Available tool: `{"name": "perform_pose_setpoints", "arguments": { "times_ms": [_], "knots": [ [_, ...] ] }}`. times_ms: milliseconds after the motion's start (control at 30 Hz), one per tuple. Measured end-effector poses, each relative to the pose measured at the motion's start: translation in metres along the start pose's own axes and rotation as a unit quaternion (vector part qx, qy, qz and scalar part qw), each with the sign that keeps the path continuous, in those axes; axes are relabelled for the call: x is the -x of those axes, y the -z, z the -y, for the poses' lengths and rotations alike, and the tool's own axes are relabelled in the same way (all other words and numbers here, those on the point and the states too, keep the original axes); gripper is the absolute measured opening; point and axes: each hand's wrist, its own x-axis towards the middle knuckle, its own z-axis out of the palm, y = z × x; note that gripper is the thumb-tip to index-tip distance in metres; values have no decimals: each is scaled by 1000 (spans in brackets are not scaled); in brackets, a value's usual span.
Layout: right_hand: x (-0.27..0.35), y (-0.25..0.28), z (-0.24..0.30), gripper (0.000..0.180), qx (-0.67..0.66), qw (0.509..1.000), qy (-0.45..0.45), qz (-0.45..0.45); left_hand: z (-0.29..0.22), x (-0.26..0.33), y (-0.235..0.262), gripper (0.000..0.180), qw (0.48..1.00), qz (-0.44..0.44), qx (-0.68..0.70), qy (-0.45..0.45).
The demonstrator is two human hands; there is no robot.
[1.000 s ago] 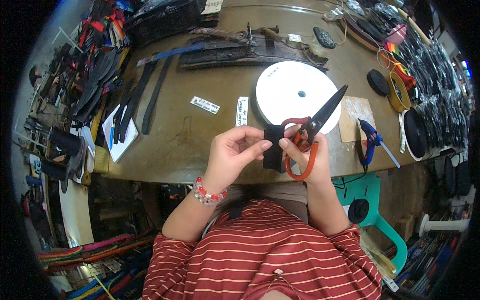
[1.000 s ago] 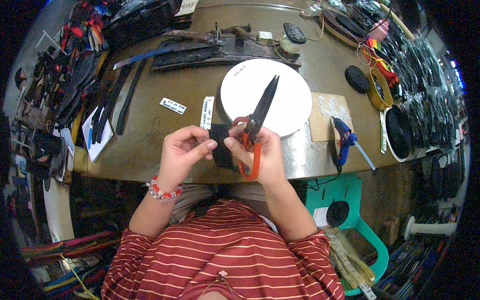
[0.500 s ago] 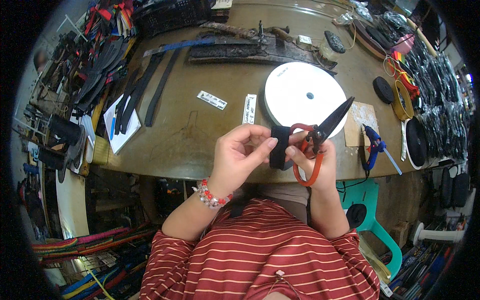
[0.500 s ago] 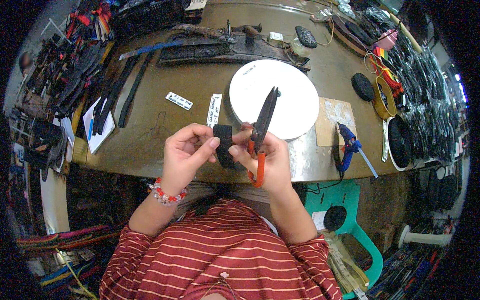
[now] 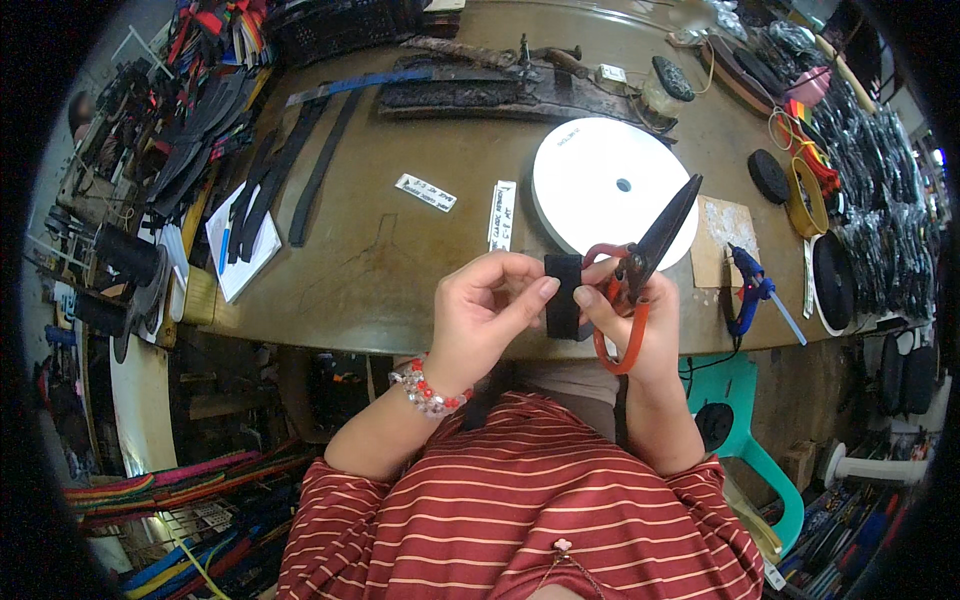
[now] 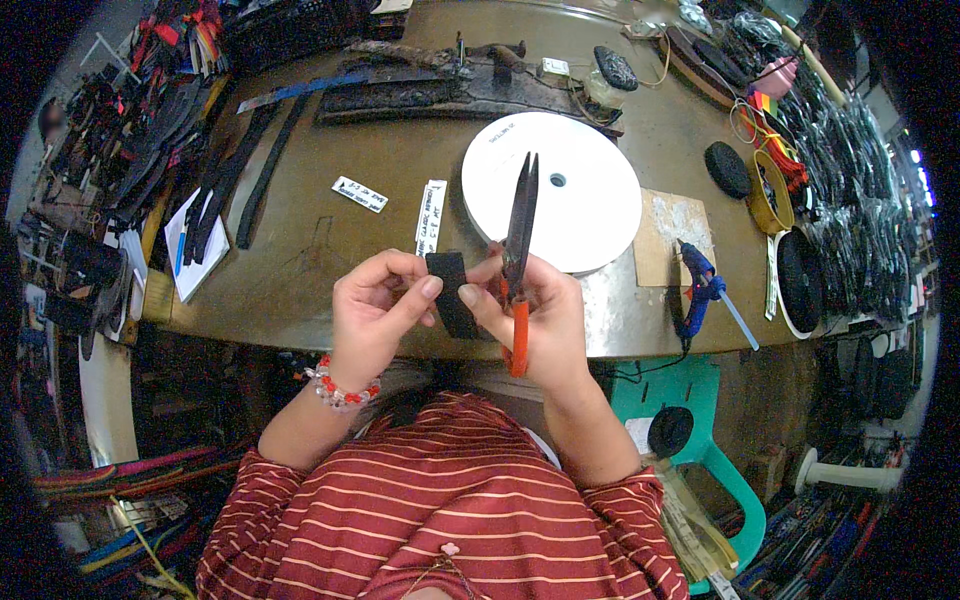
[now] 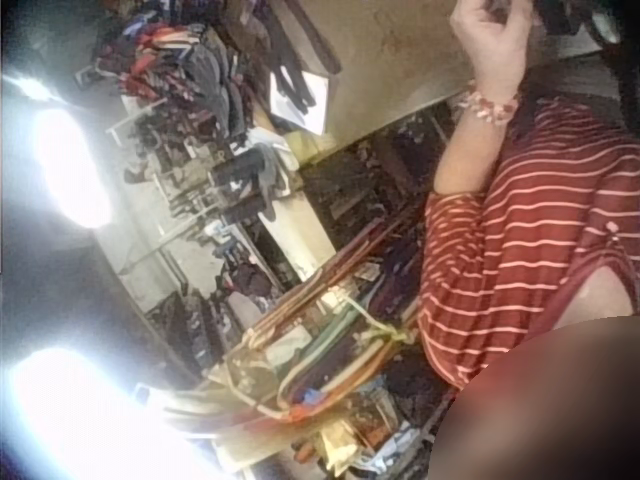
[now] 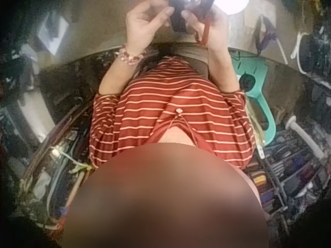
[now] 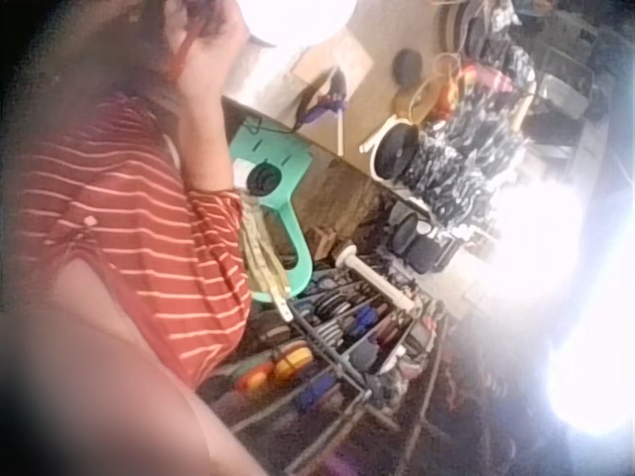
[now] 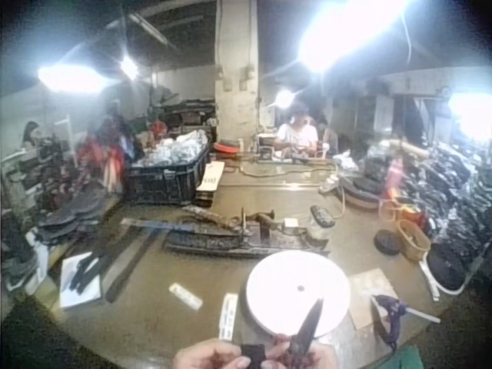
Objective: The person assembles black straps by attaching metal buckles and applying adhesive. They then cut and attach white labels to the strap ends using scissors.
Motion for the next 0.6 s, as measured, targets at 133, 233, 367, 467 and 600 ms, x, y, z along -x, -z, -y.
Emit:
{"name": "perform_pose_setpoints", "arguments": {
  "times_ms": [133, 233, 367, 467, 600],
  "knots": [
    [-1, -6, -3, 26, 14, 1000, 6, 7, 12, 2, -3, 11, 996, -58, -43, -48],
    [-2, -11, -7, 27, 135, 990, -49, 14, 18, -3, -4, 8, 987, -101, -79, -100],
    [0, -14, -15, 22, 121, 992, -33, 14, 21, -6, 2, 9, 988, -135, 15, -74],
    [2, -10, -17, 23, 129, 991, -22, 3, 25, -9, 2, 10, 984, -141, 63, -88],
    [-3, 0, -11, 25, 193, 981, 4, 28, 21, -12, 7, 24, 991, -77, 92, -63]
  ]
}}
